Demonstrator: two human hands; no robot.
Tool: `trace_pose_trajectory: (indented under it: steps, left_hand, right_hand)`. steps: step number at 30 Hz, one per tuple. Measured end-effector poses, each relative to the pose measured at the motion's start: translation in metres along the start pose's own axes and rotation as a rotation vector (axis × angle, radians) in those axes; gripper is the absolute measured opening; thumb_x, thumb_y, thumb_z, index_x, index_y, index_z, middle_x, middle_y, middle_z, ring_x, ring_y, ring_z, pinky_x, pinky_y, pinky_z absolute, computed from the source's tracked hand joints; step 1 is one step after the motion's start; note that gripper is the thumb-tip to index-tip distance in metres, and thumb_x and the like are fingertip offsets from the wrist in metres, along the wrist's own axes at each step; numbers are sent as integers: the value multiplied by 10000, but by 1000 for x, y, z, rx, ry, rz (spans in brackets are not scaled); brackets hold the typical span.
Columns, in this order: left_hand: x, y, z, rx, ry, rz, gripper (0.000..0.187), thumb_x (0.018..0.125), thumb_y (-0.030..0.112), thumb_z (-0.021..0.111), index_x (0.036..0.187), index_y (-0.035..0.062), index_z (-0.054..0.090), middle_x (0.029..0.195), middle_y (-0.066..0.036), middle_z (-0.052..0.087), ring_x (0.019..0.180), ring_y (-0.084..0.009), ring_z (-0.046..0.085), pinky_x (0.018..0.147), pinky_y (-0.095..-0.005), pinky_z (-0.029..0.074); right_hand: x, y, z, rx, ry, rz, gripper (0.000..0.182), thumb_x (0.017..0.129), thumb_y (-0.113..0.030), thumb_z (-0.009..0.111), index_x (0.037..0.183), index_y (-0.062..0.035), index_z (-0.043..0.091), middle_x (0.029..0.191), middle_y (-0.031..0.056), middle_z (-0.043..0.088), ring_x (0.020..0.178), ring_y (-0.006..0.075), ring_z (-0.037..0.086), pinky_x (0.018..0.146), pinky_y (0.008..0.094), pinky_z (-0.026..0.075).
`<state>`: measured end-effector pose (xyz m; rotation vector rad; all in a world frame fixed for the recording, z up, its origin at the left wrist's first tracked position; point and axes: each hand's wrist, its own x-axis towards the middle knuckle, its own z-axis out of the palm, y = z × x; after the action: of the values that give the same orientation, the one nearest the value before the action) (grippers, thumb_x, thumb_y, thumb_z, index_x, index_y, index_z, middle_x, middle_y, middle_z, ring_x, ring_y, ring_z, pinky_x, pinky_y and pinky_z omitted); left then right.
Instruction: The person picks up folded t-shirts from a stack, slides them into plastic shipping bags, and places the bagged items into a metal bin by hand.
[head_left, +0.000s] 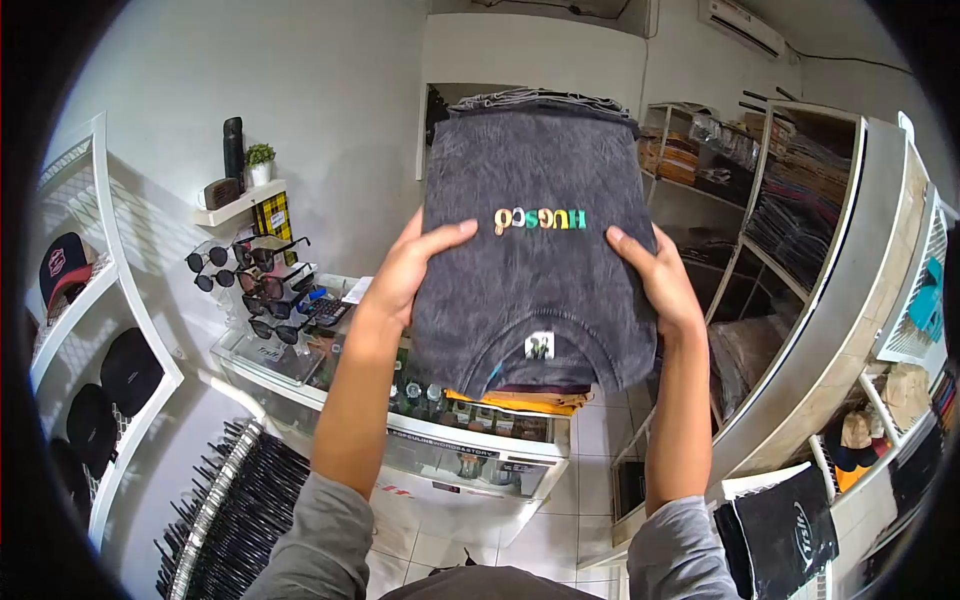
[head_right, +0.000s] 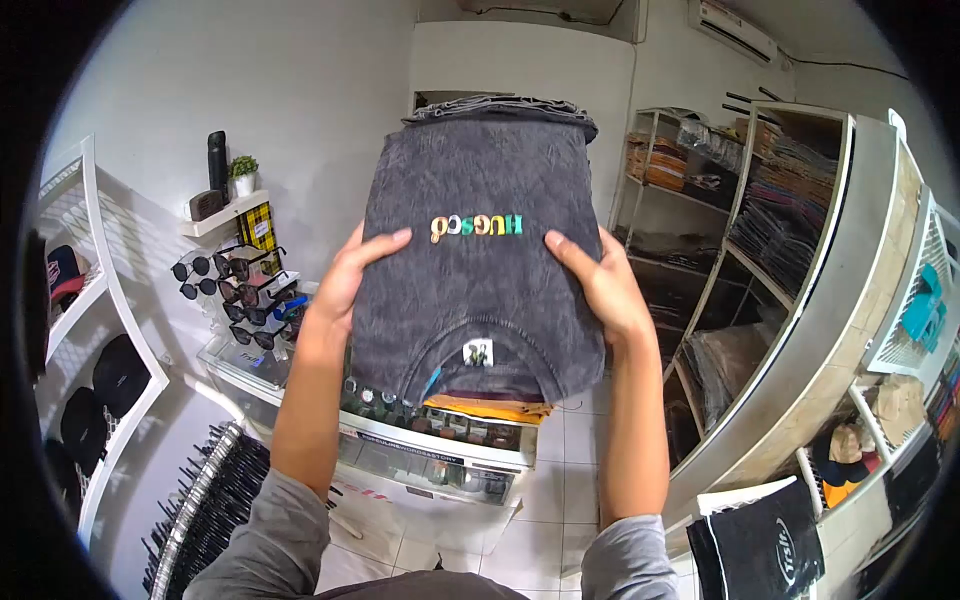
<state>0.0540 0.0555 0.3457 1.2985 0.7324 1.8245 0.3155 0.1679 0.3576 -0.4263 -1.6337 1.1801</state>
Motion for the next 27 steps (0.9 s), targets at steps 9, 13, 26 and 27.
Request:
trace_pose_trajectory:
  steps: [9,13,26,27]
  left_hand:
    - [-92,-31,12,191,213,-53,715,859,106,728,1502,6,433,1351,-107,606,1231,-205,578,1087,-340,404]
    - [-125,-52,19,212,253,-151,789,841,126,762,1531,11,398,1378,-117,592,1266,-226,554,1116,-348,381]
    - [-204,-169,38,-37,-154,-448,741,904,64,733,1544,8,366,1447,-98,528,1294,-192,526,1112,-329,387]
    - [-205,-175,48,-71,-245,-484,741,904,64,733,1544,8,366,1447,-98,528,1294,-192,526,1112,-329,387]
  right_hand:
    - [-81,41,-11,122,-50,-60,566,934,-88,725,1444,10,503,1311,104,639,1189,186,594,1053,334,442]
    - [-126,62,-18,148,14,-41,596,927,-49,719,1468,12,475,1334,106,623,1217,182,575,1073,333,421]
    - [-329,87,-32,-45,537,219,621,914,-48,734,1470,21,466,1353,122,609,1239,197,564,1080,326,420]
    - [-346,79,-36,-117,589,251,620,918,-59,735,1470,21,466,1352,124,610,1239,201,565,1079,326,422]
